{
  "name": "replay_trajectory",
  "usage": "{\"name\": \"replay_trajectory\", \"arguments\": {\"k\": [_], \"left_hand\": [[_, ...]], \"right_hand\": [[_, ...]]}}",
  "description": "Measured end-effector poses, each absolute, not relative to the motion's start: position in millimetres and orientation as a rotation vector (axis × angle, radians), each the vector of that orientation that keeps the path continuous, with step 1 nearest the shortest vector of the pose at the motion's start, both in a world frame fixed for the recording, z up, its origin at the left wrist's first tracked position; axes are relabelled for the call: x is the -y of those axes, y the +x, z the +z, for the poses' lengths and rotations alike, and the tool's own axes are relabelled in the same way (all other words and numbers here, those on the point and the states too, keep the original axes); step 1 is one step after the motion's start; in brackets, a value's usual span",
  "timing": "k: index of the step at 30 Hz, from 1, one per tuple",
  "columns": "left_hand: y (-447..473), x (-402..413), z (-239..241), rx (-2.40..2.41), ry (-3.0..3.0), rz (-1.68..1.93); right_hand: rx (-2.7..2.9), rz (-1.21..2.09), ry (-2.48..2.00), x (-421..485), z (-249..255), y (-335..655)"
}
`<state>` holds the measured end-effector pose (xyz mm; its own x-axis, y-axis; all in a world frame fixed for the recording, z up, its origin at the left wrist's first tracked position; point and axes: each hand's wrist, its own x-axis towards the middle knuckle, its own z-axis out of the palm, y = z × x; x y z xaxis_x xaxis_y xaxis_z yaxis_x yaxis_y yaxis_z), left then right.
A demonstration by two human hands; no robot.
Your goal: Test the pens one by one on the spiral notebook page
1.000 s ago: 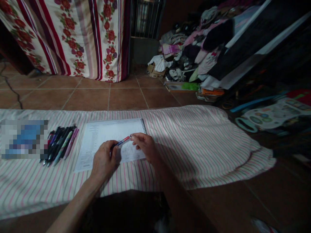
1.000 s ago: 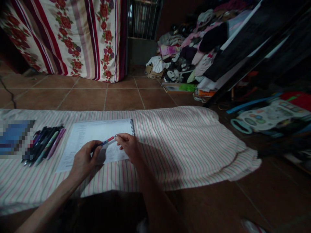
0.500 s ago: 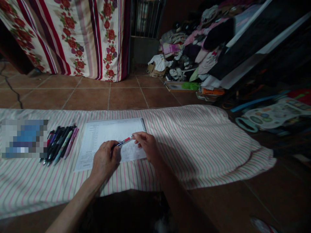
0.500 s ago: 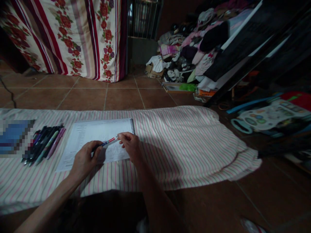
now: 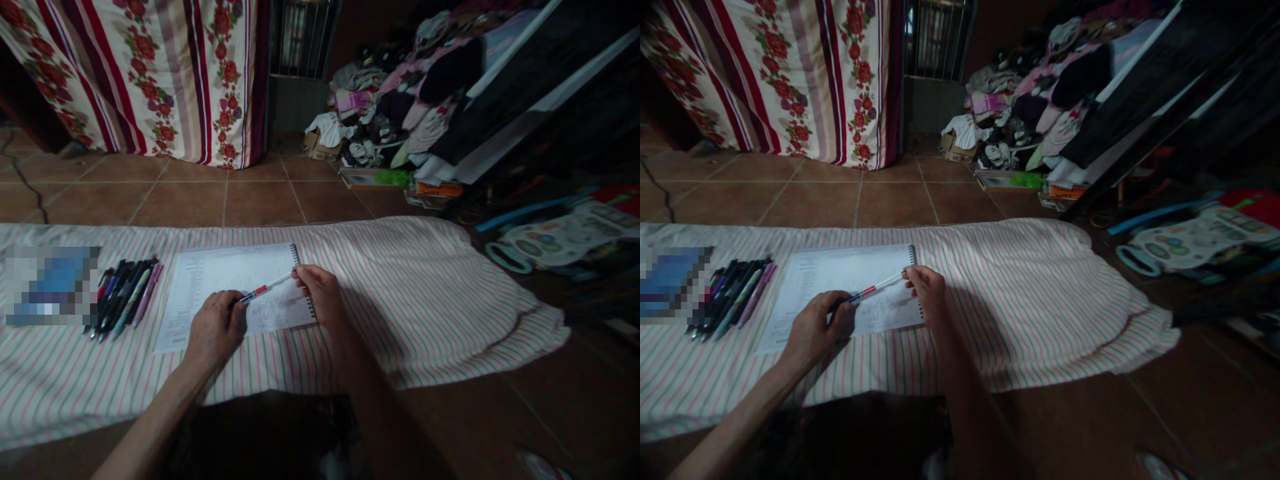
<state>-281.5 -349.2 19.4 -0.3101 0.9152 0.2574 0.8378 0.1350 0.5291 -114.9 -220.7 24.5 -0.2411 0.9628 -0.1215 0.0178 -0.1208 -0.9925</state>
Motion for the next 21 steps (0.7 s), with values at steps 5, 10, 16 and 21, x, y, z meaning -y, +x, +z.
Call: {"name": "replay_trajectory", "arguments": {"k": [5,10,16,21], "left_hand": [[-286,350,18,-2.286,1.780,0.891],[-289,351,18,-2.332,1.784,0.856],[-290,351,18,-2.338,1.792,0.852],[-289,351,19,-2.333,1.809,0.849]], "right_hand": [[1.184,1.487,-1.143,212,23,-106],[1.053,1.432,-1.201,207,23,-105],[1.232,1.276,-1.237,209,15,-111],[1.359,1.240,-1.251,213,7,-120]]}}
